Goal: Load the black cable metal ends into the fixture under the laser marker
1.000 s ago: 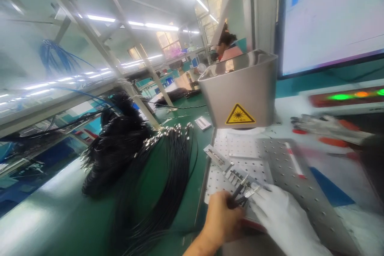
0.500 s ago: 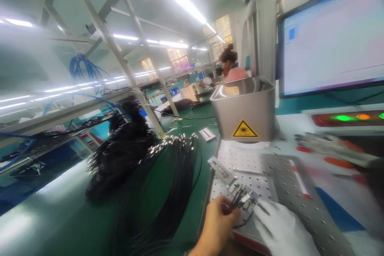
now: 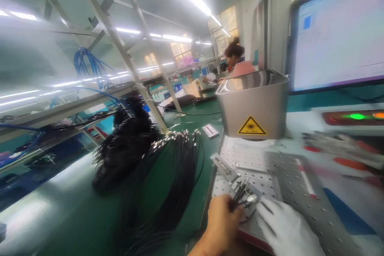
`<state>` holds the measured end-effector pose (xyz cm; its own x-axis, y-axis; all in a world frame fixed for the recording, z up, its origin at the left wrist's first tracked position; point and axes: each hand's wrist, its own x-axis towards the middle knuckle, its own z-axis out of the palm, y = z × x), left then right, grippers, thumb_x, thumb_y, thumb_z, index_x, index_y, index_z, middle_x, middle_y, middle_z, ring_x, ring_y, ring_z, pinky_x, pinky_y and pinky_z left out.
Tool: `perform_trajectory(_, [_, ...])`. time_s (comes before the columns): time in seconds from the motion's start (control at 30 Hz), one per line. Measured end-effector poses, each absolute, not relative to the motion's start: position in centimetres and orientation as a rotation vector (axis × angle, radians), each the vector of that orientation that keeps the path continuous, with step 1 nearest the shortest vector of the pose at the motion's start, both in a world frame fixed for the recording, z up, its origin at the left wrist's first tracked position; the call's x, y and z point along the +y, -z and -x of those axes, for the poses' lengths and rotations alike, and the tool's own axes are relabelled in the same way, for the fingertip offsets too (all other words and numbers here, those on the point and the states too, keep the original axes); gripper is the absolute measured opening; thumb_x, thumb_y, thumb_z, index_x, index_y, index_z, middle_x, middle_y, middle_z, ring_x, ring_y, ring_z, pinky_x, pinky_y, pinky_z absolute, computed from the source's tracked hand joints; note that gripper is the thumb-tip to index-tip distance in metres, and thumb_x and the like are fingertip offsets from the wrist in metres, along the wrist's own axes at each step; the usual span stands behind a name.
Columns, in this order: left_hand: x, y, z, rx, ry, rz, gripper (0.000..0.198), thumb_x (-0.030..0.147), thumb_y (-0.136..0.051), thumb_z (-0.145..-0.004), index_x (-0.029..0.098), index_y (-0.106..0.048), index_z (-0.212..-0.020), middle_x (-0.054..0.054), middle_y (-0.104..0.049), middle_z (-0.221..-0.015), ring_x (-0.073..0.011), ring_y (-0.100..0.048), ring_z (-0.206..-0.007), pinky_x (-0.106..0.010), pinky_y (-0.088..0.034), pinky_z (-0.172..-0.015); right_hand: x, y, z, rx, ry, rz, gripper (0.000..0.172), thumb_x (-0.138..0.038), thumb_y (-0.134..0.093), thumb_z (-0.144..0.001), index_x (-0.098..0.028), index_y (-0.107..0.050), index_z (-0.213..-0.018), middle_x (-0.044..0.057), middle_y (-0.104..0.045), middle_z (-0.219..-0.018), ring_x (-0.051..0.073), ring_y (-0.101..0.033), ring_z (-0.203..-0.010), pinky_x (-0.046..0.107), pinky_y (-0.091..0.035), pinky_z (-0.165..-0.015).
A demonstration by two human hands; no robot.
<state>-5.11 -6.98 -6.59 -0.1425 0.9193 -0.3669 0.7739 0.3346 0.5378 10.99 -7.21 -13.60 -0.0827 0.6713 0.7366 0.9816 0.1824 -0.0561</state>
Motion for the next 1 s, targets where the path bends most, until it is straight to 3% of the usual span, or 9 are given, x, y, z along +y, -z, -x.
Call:
perform_trajectory(0.27, [-7.0,6.3,4.8,2.001,-0.155,-1.582,0.026,0.035,-0.059,-0.085,0.013,-0.070,-0.095,-0.007,-0.064,-0.095,-0.0158,-0.049,-0.086,-0.028,-0.025,-0.071,-7.5,13.9,-11.2,-1.818,0.705,1.563,0.018,-0.036,-0.054,-0.068,-0.050,-0.058,-0.079,-0.031,-0.037,-0.103,-0.022,-0.009,-0.103,0.000,-0.005,-0.098])
perform_trajectory(0.43, [-6.9,6.8,4.9,1.971,-0.155,-1.546,0.025,0.034,-0.060,-0.083,0.014,-0.069,-0.094,-0.004,-0.061,-0.088,-0.0132,-0.043,-0.078,-0.028,-0.025,-0.068,-7.7,13.6,-11.3,-1.825,0.725,1.574,0.021,-0.035,-0.051,-0.070,-0.051,-0.059,-0.081,-0.034,-0.031,-0.113,-0.023,-0.011,-0.108,-0.002,-0.008,-0.103])
perform_trajectory(0.6, [-6.9,7.2,5.0,1.944,-0.243,-1.520,0.022,0.035,-0.062,-0.081,0.013,-0.060,-0.079,-0.001,-0.048,-0.074,-0.0123,-0.036,-0.074,-0.028,-0.022,-0.067,-7.7,12.9,-11.3,-1.852,0.819,1.605,0.031,-0.040,-0.055,-0.066,-0.056,-0.054,-0.092,-0.036,-0.030,-0.111,-0.024,-0.010,-0.105,-0.003,-0.008,-0.098])
perform_trajectory(0.77, [-6.8,7.7,5.0,1.903,-0.282,-1.479,0.027,0.029,-0.061,-0.078,0.013,-0.043,-0.066,0.000,-0.041,-0.068,-0.0107,-0.034,-0.068,-0.028,-0.019,-0.064,-7.4,12.6,-10.9,-1.924,0.769,1.643,0.035,-0.032,-0.049,-0.069,-0.059,-0.052,-0.091,-0.033,-0.035,-0.108,-0.021,-0.008,-0.098,0.007,-0.004,-0.088])
perform_trajectory(0.9, [-6.7,7.6,5.2,1.854,-0.336,-1.469,0.027,0.024,-0.063,-0.076,0.013,-0.042,-0.064,0.001,-0.037,-0.064,-0.0095,-0.032,-0.066,-0.028,-0.019,-0.061,-7.3,13.9,-10.7,-1.952,0.632,1.684,0.035,-0.034,-0.045,-0.073,-0.059,-0.050,-0.096,-0.027,-0.041,-0.101,-0.012,-0.002,-0.087,0.010,-0.002,-0.085])
perform_trajectory(1.0, [-6.7,7.0,5.6,1.815,-0.385,-1.427,0.029,0.024,-0.065,-0.079,0.012,-0.043,-0.064,0.002,-0.036,-0.065,-0.0085,-0.031,-0.067,-0.026,-0.020,-0.062,-7.3,14.5,-10.7,-1.905,0.732,1.671,0.039,-0.033,-0.046,-0.073,-0.062,-0.047,-0.099,-0.033,-0.034,-0.109,-0.018,-0.004,-0.094,0.009,-0.002,-0.090])
